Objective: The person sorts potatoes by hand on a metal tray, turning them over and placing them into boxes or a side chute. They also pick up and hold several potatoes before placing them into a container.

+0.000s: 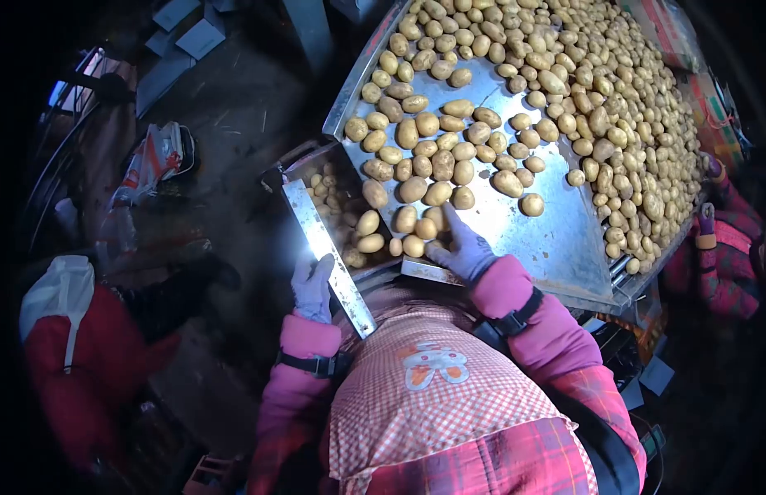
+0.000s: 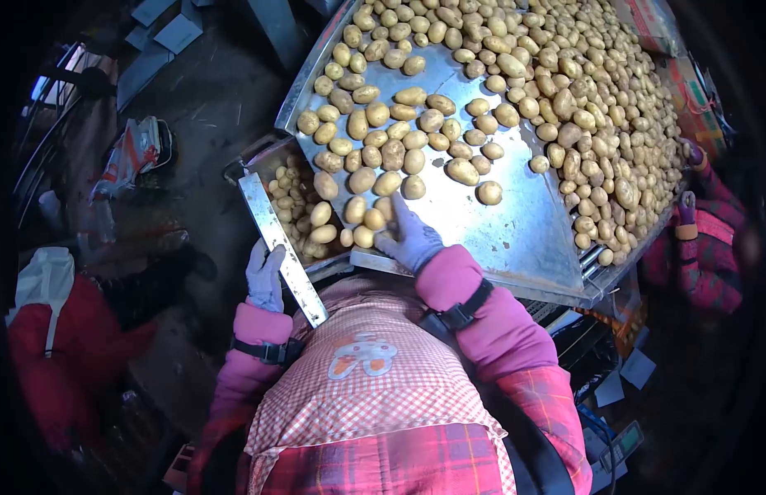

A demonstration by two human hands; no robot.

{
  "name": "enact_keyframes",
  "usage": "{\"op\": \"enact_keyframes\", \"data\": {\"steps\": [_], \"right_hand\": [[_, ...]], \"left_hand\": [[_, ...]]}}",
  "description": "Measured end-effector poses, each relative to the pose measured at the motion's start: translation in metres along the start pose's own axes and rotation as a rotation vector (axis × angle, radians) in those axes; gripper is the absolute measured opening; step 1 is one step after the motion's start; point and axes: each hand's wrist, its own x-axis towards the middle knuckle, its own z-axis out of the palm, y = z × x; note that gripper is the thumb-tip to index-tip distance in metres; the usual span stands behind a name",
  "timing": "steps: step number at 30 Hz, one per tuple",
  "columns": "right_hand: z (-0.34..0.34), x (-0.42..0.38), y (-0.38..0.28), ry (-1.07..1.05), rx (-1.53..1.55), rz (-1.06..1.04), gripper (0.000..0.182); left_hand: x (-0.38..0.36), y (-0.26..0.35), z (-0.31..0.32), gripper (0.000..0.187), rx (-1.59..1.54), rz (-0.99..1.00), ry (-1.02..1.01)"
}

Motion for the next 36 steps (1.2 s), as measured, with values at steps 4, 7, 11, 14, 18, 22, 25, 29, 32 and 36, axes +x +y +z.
{"op": "enact_keyframes", "data": {"steps": [4, 7, 11, 14, 18, 22, 25, 29, 32, 36], "right_hand": [[-0.013, 0.006, -0.011, -0.053, 0.27, 0.021, 0.065], [-0.086, 0.001, 0.066, 0.474, 0.246, -0.022, 0.052], [-0.16, -0.015, 0.104, 0.713, -0.134, 0.134, 0.067], [-0.146, 0.017, 0.116, 0.465, -0.187, 0.185, 0.068], [-0.092, 0.045, 0.028, 0.253, -0.274, 0.049, 0.075], [-0.045, 0.053, -0.008, 0.153, -0.318, -0.091, 0.076], [-0.041, 0.055, -0.005, 0.207, -0.128, -0.419, 0.062], [-0.138, 0.077, 0.055, 0.727, -0.306, -0.398, 0.056], [-0.179, 0.117, 0.13, 0.865, -0.678, -0.27, 0.065], [-0.129, 0.141, 0.057, 0.509, -0.319, -0.381, 0.066]], "left_hand": [[0.002, -0.003, 0.0, 0.043, -0.011, 0.029, 0.015], [-0.005, 0.001, 0.003, 0.041, -0.038, 0.035, 0.02], [0.0, -0.015, -0.003, 0.035, -0.028, 0.006, 0.091], [-0.001, -0.019, -0.001, 0.04, -0.02, -0.01, 0.062], [-0.003, -0.018, 0.01, 0.04, -0.001, 0.026, 0.016], [-0.001, -0.024, 0.007, 0.041, 0.052, 0.023, 0.06], [-0.002, -0.021, 0.014, 0.037, -0.002, 0.01, 0.113], [-0.009, -0.037, 0.005, 0.037, -0.012, 0.03, 0.147], [-0.015, -0.046, 0.002, 0.036, 0.04, -0.031, 0.188], [-0.016, -0.07, -0.018, 0.037, -0.044, 0.047, 0.249]]}}
